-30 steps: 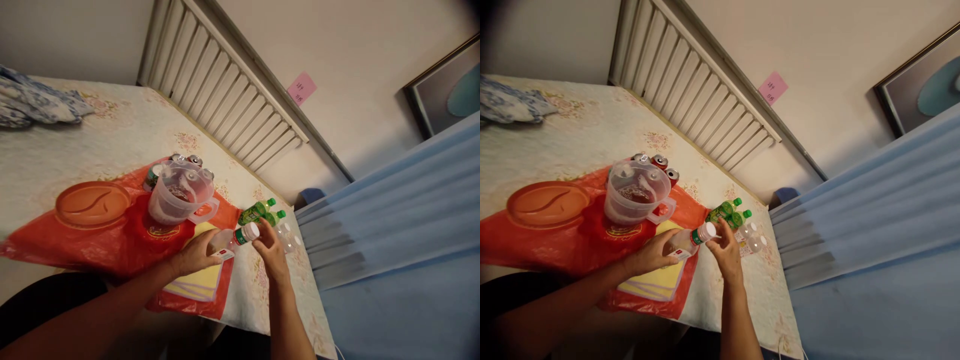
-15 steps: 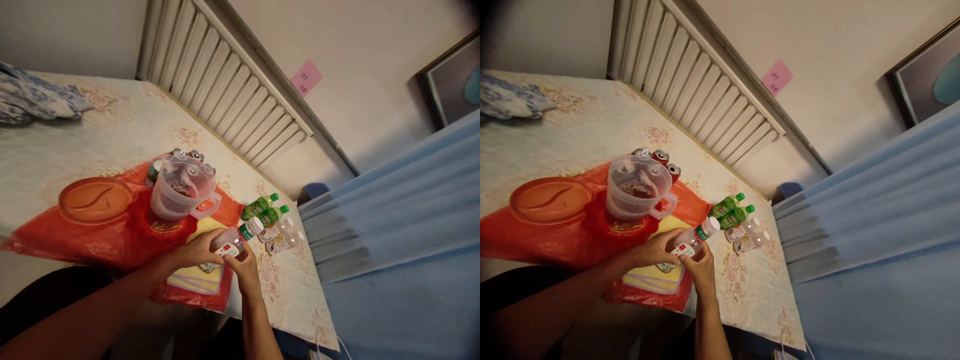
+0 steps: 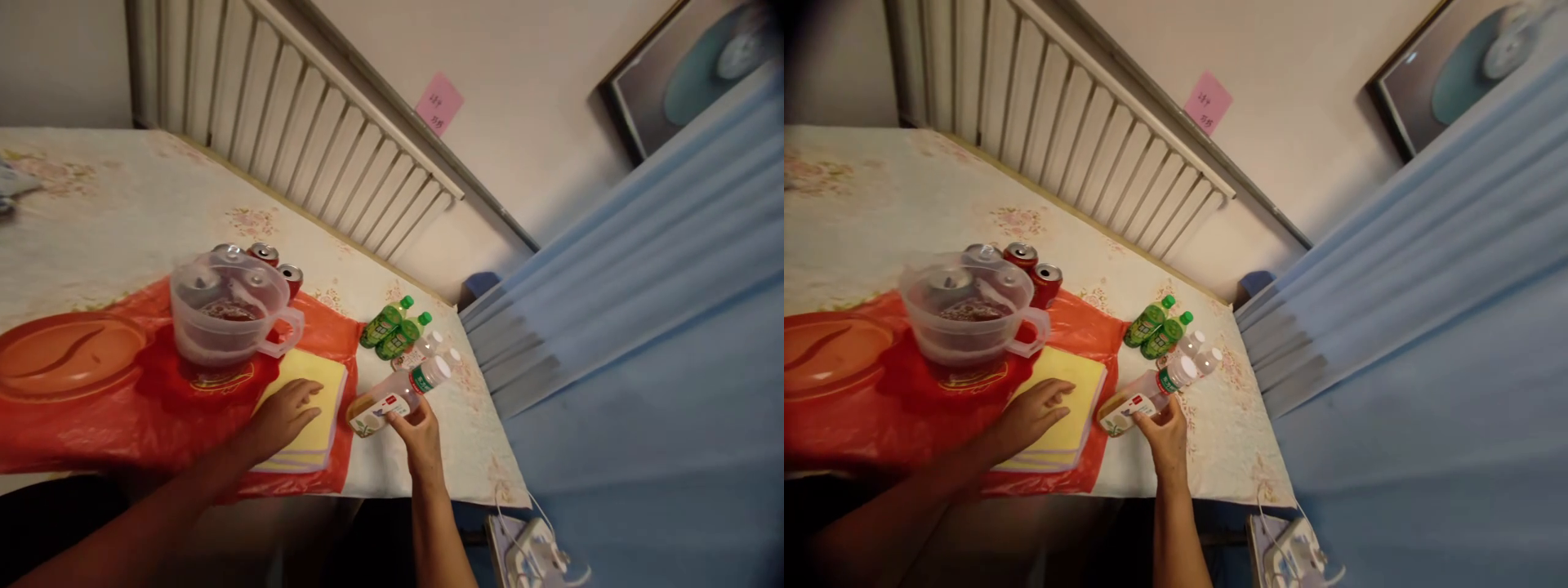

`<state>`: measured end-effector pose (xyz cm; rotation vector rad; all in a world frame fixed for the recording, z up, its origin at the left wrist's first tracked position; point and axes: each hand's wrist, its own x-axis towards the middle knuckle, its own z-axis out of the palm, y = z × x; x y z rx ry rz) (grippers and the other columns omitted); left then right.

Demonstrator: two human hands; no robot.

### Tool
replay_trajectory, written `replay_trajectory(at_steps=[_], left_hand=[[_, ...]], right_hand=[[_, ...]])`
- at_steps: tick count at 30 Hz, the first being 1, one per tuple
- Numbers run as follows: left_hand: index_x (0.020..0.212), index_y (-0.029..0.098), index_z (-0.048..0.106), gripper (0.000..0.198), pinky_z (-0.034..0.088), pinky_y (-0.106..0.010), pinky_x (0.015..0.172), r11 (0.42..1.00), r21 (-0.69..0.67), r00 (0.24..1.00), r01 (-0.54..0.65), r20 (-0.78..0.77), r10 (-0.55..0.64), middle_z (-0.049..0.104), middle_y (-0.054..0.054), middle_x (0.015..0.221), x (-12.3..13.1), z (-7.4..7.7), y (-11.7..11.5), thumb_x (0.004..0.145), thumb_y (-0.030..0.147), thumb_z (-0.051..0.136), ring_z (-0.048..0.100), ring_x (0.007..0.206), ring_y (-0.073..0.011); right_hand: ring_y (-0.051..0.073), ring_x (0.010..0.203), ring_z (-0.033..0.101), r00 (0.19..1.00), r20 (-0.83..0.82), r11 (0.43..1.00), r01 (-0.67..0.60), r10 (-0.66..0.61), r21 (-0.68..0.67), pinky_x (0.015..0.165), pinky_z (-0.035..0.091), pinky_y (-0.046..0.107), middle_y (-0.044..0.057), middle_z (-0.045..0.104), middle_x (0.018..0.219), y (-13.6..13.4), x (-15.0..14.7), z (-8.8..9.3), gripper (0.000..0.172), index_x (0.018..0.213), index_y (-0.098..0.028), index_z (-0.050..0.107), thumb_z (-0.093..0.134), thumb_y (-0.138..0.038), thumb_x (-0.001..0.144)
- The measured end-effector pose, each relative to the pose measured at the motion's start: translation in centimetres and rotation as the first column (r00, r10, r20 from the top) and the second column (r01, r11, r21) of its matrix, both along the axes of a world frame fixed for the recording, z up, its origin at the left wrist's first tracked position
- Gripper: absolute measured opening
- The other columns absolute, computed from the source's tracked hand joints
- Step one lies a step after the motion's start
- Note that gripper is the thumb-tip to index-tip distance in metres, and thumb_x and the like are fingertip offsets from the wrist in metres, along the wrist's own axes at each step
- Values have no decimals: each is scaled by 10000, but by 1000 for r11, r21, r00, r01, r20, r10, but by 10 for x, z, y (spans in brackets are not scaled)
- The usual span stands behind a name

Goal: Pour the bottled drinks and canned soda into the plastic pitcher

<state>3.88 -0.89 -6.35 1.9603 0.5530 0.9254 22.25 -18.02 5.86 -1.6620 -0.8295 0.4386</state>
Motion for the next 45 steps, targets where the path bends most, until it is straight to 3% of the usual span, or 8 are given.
replay_trajectory(at_steps=[4, 8, 15, 24, 34, 40, 45], left_hand=[[1081, 189, 628, 228, 523, -405, 920, 959, 264, 986, -100, -103, 131, 693, -99, 1056, -7, -9, -7, 951, 293, 473, 634, 994, -249], [947, 182, 626, 217, 494, -442, 914, 882, 469, 949, -48, -254, 186, 666, -109, 970, -8, -11, -12, 971, 208, 411, 592, 969, -274], [845, 180, 612, 249, 466, -445, 859, 794, 608, 878, 14, -387, 281, 631, -122, 909, -4, -5, -15, 968, 166, 396, 554, 908, -289], [834, 177, 628, 247, 459, -435, 826, 728, 684, 841, 44, -419, 343, 629, -119, 877, -6, 7, -21, 944, 132, 412, 556, 874, -288], [843, 187, 638, 244, 449, -426, 837, 734, 679, 837, 33, -419, 351, 629, -107, 878, -5, 4, -18, 958, 197, 423, 564, 880, -283], [842, 188, 644, 265, 443, -430, 835, 736, 676, 837, 30, -419, 351, 637, -111, 882, -4, 3, -17, 968, 230, 415, 562, 873, -286], [876, 175, 646, 294, 445, -443, 849, 722, 691, 828, 45, -430, 361, 646, -123, 913, -4, 1, -16, 991, 252, 387, 563, 894, -293]], right_hand=[[232, 827, 711, 991, -2, 991, 134, -134, -6, 750, 559, 341, 50, 767, 940, -41, 36, -12, 449, 1026, -185, 675, 835, -347, 639], [251, 868, 710, 968, -17, 968, 251, -251, 15, 776, 559, 359, 60, 767, 967, -77, 74, -29, 511, 1064, -170, 679, 841, -361, 619], [247, 880, 698, 930, -33, 928, 367, -365, 65, 792, 535, 347, 60, 760, 965, -106, 123, -54, 501, 1050, -161, 673, 823, -368, 619], [264, 898, 691, 882, 131, 892, 447, -452, 68, 819, 512, 358, 90, 749, 1005, -86, 177, -67, 522, 1041, -168, 661, 771, -442, 610], [274, 898, 673, 863, 192, 883, 468, -467, 47, 823, 498, 367, 106, 735, 1002, -47, 223, -69, 510, 993, -175, 652, 750, -446, 572], [258, 901, 666, 867, 189, 884, 467, -462, 18, 797, 496, 342, 100, 738, 1005, -39, 229, -84, 475, 978, -180, 649, 728, -471, 611], [204, 775, 644, 879, 197, 896, 444, -435, -3, 705, 481, 293, 55, 738, 902, -43, 218, -108, 423, 968, -179, 649, 692, -481, 675]])
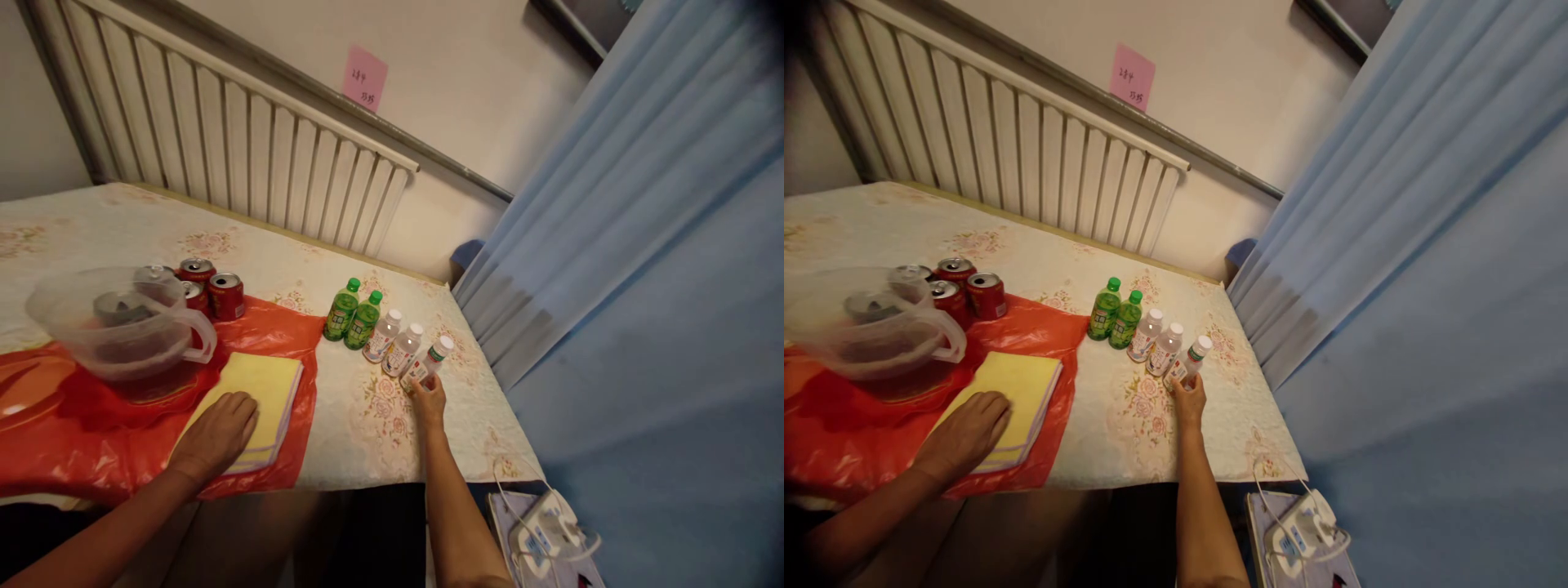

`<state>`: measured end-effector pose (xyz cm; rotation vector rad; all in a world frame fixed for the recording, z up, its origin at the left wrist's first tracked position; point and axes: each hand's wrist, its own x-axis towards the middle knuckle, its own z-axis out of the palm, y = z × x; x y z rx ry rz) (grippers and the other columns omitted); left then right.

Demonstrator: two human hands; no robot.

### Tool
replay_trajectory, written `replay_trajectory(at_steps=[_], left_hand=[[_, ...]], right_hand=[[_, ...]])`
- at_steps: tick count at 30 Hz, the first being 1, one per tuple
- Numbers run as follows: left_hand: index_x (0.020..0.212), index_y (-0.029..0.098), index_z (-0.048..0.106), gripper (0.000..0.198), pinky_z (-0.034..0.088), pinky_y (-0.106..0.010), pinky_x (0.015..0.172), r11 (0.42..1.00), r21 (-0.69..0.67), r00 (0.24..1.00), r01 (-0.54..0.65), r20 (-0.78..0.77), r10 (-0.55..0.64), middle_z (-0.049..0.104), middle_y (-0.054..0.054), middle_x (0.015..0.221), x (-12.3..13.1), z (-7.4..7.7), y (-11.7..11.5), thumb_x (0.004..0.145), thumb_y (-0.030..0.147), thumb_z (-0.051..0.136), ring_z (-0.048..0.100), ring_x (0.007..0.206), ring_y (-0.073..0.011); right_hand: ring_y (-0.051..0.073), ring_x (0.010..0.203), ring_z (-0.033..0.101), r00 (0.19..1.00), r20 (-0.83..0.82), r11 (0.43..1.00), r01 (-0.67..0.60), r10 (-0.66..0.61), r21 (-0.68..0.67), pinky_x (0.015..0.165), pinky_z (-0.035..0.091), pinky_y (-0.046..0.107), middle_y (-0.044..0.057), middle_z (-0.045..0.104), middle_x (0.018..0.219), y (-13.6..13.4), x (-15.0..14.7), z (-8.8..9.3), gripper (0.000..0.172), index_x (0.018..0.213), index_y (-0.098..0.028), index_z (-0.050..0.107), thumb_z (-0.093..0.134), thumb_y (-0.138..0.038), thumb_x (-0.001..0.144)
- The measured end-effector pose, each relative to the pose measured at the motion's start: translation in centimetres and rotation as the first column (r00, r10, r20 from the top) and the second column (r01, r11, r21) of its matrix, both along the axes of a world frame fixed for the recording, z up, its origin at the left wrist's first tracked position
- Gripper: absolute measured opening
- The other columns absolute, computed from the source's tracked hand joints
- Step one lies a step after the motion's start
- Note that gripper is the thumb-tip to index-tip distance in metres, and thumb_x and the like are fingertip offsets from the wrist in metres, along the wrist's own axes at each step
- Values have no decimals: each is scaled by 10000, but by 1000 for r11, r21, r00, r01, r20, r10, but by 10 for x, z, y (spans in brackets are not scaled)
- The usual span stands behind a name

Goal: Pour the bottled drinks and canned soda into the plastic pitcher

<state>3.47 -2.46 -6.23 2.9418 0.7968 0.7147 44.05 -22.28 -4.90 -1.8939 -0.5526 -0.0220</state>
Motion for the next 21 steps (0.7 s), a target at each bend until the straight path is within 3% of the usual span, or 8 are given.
replay_trajectory(at_steps=[6, 21], left_hand=[[865, 189, 643, 287, 448, -438, 857, 1000, -20, 1000, -12, 10, 12, 649, -112, 897, 0, 0, 0, 985, 269, 394, 573, 891, -283], [860, 187, 639, 282, 447, -445, 855, 1000, -1, 1000, -25, -10, 25, 640, -114, 899, 0, -1, 0, 988, 252, 395, 570, 890, -290]], right_hand=[[210, 741, 615, 998, 45, 997, 54, -52, -47, 695, 465, 303, 49, 724, 872, 0, -7, -21, 417, 949, -188, 649, 724, -426, 615], [225, 777, 620, 995, 94, 992, 25, -14, -124, 703, 445, 301, 48, 727, 913, -1, -3, -28, 411, 999, -203, 631, 691, -440, 669]])
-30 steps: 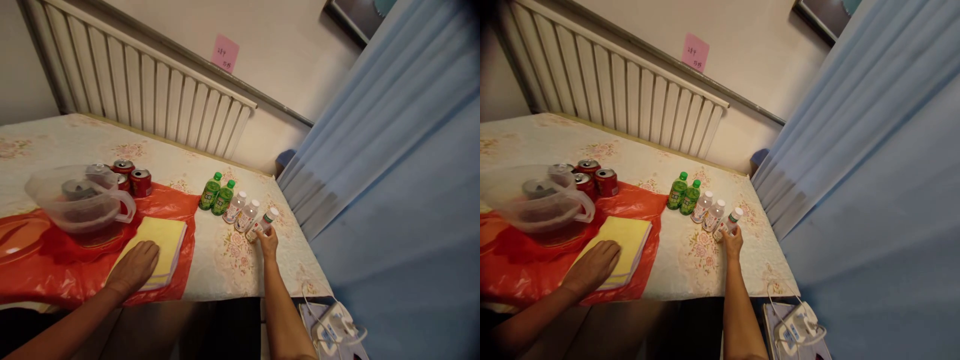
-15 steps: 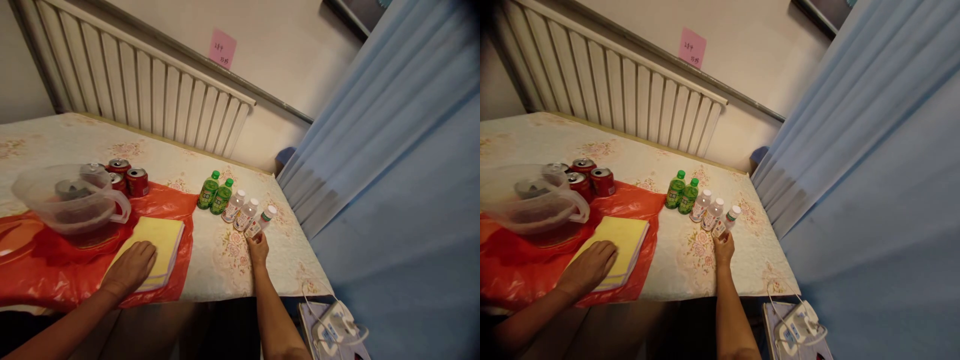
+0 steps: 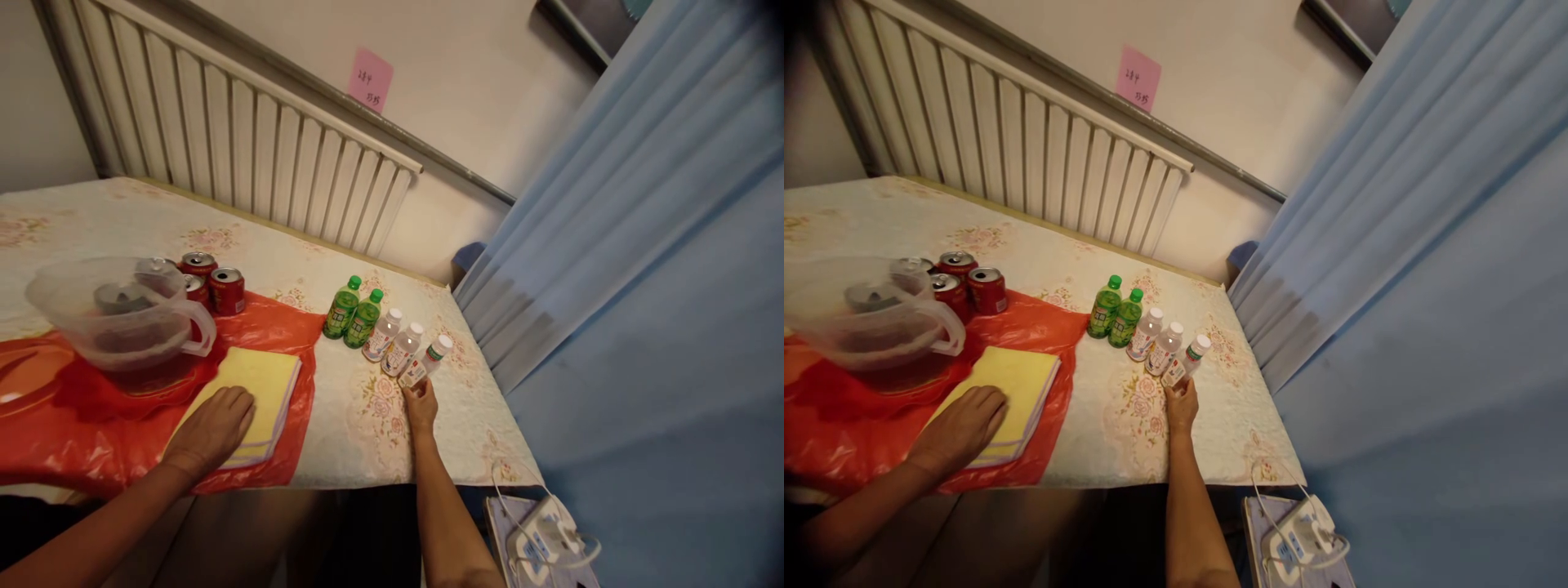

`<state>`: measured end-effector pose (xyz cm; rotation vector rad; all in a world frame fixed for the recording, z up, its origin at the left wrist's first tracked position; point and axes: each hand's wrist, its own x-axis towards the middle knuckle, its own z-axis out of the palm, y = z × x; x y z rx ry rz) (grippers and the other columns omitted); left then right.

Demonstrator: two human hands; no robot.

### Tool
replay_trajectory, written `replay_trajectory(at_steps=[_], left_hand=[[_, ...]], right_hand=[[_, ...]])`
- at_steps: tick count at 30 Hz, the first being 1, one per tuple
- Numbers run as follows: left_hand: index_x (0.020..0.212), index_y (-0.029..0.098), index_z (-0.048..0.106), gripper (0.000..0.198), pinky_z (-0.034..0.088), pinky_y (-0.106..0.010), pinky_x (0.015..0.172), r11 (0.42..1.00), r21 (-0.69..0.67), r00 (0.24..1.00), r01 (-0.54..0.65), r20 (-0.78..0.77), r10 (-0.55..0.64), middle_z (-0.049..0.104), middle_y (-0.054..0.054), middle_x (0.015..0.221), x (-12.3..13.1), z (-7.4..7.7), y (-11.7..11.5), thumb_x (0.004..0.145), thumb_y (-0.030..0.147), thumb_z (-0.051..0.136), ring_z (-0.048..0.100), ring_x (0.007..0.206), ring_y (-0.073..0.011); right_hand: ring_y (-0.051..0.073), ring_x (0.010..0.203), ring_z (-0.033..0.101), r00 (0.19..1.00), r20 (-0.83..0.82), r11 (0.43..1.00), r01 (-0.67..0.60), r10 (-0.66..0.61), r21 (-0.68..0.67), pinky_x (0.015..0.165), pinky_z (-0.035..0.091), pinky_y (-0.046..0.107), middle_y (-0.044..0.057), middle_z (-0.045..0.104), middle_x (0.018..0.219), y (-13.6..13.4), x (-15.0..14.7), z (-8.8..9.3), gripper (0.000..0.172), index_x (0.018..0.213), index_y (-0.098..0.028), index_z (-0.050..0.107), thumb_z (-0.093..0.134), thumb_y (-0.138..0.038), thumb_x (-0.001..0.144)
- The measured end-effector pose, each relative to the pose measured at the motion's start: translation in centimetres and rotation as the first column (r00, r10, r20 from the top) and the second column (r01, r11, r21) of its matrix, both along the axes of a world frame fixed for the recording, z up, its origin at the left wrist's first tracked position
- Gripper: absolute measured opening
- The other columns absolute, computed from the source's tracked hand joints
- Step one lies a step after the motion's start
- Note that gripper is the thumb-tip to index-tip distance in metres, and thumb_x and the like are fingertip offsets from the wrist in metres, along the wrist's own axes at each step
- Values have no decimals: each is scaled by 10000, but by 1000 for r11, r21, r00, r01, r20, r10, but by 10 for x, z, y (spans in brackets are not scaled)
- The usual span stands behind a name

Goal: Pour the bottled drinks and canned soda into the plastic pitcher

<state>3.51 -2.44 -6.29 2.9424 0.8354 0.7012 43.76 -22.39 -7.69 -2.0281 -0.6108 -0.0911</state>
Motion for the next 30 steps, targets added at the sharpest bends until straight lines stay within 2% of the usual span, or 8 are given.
replay_trajectory(at_steps=[10, 30], left_hand=[[866, 178, 647, 280, 441, -434, 846, 1000, 28, 1000, 2, -7, -2, 630, -105, 887, 0, -3, 1, 988, 246, 404, 565, 876, -285], [875, 179, 642, 249, 438, -432, 854, 999, 53, 1000, -4, -6, 5, 618, -101, 891, -1, -4, 1, 983, 225, 422, 556, 885, -281]], right_hand=[[214, 724, 584, 1000, 25, 1000, 15, -15, -26, 673, 414, 294, 34, 705, 847, 1, 1, -2, 376, 936, -212, 626, 690, -461, 661], [213, 729, 598, 999, 34, 1000, 22, -22, -17, 681, 422, 295, 30, 704, 866, 0, -3, 3, 353, 931, -222, 616, 673, -447, 665]])
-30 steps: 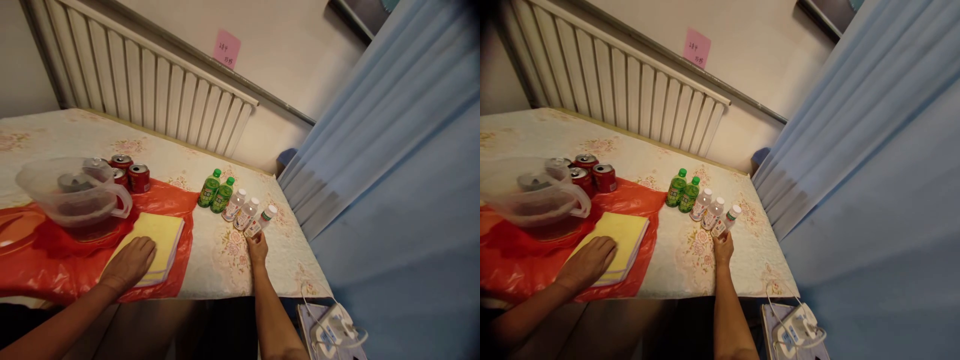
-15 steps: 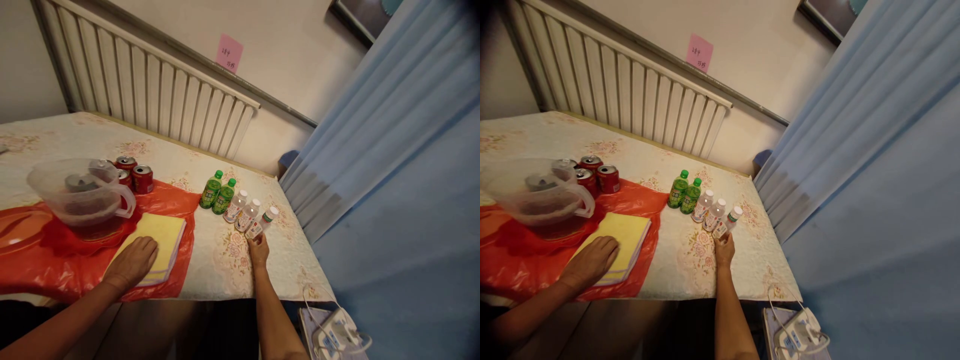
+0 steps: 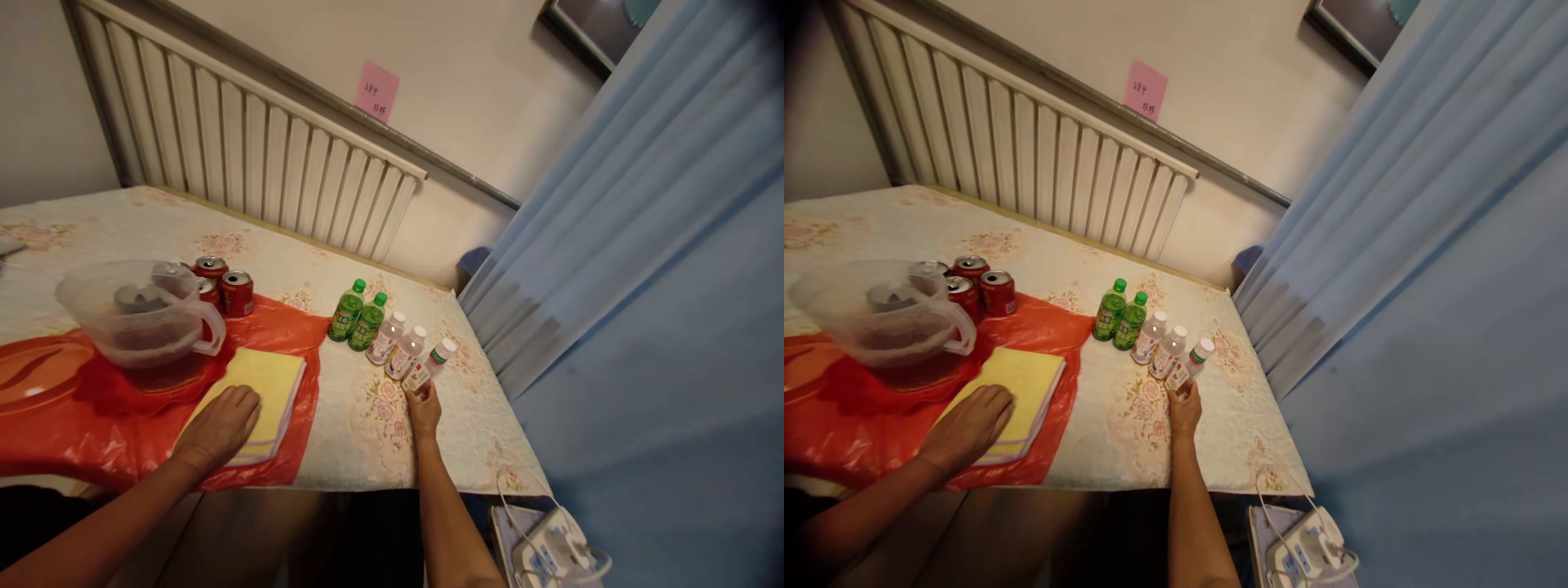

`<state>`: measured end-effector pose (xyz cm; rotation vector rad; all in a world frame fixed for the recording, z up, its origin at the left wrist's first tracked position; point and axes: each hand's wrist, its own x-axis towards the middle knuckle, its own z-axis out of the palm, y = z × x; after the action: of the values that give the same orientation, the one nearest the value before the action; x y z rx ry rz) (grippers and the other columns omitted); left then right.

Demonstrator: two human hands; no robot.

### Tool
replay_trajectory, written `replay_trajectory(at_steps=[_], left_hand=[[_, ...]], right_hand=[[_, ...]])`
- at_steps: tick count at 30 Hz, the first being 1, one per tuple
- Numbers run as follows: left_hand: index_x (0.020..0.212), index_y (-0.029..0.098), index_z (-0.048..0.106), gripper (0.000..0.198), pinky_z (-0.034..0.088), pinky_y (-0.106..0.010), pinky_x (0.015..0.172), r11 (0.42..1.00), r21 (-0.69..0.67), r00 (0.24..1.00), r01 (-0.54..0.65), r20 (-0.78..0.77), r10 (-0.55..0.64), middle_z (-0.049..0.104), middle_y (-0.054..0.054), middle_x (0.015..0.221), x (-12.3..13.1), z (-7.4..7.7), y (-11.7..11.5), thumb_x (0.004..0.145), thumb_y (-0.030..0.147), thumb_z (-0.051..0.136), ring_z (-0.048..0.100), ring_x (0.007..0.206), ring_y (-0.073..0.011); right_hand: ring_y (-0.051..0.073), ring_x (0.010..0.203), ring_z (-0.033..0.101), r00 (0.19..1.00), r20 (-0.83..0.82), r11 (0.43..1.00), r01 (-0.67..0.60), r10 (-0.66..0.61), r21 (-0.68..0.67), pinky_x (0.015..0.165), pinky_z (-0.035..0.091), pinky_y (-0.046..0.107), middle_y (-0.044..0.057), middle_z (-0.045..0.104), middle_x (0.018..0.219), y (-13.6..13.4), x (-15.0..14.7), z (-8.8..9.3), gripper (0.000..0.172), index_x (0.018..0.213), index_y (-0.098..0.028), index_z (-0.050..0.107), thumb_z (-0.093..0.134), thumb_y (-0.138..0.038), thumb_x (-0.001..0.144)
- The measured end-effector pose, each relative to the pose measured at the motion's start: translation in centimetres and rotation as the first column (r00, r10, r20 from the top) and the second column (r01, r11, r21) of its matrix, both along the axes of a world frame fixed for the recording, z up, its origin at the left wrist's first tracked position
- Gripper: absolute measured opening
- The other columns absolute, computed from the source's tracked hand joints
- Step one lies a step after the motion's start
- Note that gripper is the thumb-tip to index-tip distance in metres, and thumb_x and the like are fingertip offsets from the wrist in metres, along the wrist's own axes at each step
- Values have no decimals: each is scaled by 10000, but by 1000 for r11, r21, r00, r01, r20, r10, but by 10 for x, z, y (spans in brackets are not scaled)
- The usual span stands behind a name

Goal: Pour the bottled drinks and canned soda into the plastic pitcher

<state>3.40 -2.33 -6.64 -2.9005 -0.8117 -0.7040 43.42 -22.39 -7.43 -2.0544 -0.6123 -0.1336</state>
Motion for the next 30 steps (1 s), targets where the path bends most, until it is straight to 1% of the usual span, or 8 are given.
replay_trajectory(at_steps=[7, 17, 22, 30], left_hand=[[855, 180, 645, 253, 444, -431, 853, 1000, 15, 1000, 6, -3, -6, 619, -103, 880, 0, 2, -1, 978, 207, 425, 561, 883, -281], [841, 191, 635, 244, 443, -424, 839, 1000, -22, 1000, -2, 23, 3, 626, -99, 874, 1, 3, -2, 971, 204, 429, 562, 867, -277], [831, 199, 630, 231, 441, -424, 836, 999, -46, 998, -2, 59, 5, 622, -95, 869, 0, 2, -3, 961, 203, 440, 557, 870, -277], [841, 202, 624, 223, 435, -423, 839, 998, -57, 999, -2, 50, 5, 627, -97, 875, 0, 2, -3, 963, 209, 437, 559, 880, -276]], right_hand=[[216, 722, 597, 1000, -3, 1000, 4, -4, -8, 676, 422, 299, 33, 702, 862, 0, -1, 1, 364, 931, -224, 613, 661, -464, 662], [229, 727, 606, 1000, 1, 1000, 1, -1, -23, 672, 425, 302, 25, 686, 817, 0, -2, 1, 332, 881, -237, 577, 663, -466, 657], [235, 736, 620, 1000, 3, 1000, 11, -11, -27, 672, 433, 304, 34, 701, 828, 0, -2, 2, 355, 900, -235, 590, 663, -485, 659], [238, 746, 638, 1000, 21, 1000, 15, -15, -15, 671, 451, 306, 42, 718, 849, 0, -2, 0, 346, 909, -227, 608, 666, -459, 659]])
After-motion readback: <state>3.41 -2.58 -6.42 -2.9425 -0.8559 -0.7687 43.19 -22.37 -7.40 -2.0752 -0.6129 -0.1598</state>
